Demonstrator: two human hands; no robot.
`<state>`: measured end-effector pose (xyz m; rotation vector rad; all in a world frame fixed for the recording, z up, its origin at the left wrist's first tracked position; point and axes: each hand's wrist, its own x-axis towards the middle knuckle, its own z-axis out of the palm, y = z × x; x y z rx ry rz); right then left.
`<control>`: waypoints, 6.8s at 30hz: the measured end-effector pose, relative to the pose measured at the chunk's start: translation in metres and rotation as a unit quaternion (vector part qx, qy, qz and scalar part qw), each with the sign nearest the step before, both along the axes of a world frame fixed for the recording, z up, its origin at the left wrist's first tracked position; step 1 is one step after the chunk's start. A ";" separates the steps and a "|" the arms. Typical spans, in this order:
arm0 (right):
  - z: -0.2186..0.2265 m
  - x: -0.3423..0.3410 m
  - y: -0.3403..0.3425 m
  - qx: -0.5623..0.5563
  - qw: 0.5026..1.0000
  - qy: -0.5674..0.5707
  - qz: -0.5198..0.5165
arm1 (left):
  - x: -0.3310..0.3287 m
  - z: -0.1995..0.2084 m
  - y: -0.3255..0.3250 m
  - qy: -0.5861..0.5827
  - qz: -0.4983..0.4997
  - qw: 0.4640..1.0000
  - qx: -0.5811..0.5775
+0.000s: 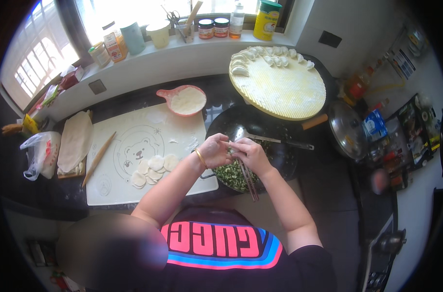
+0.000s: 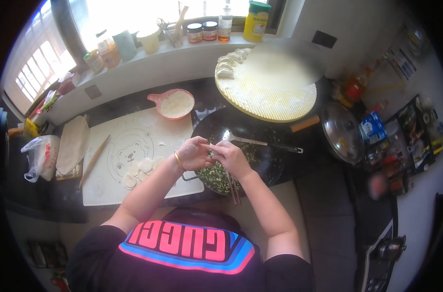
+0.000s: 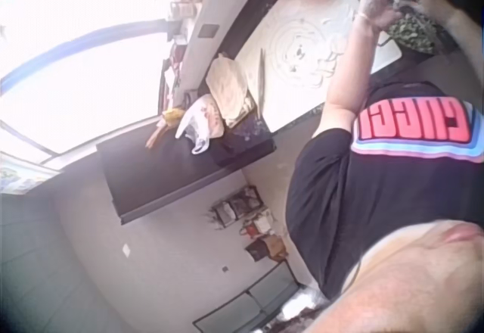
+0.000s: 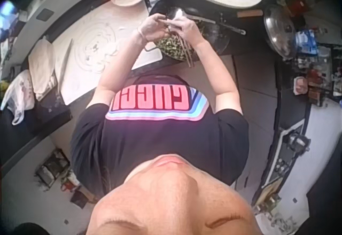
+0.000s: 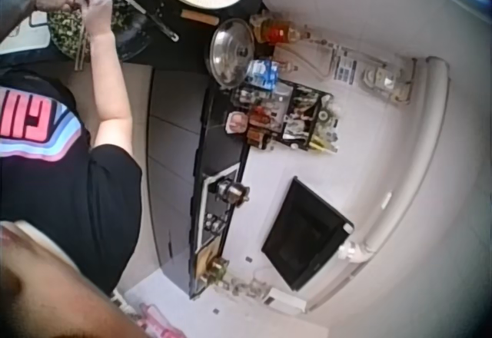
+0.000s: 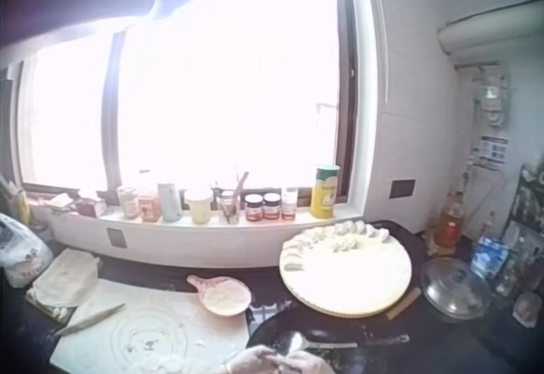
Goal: The person prepares dumplings by placing a green vegetable filling onto round dough wrappers using chopsticks. They fold and pleat the dough to seal the dumplings and place the finished items onto a large yellow tray. The process is repeated continuously throughout the clip.
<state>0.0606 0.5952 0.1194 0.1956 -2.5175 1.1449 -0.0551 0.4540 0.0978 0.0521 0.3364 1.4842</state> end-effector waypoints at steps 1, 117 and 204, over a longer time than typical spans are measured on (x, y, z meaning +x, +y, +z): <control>-0.002 -0.001 -0.001 0.033 0.999 0.032 -0.004 | 0.001 -0.001 0.000 -0.014 0.003 1.000 0.002; -0.111 1.506 -0.932 -0.359 0.003 0.347 -0.866 | 1.634 -0.098 -0.615 0.263 -0.873 0.372 0.176; -0.061 0.122 -0.373 -0.439 0.871 -0.163 -0.149 | 0.120 -0.063 -0.471 0.348 0.288 0.845 -0.285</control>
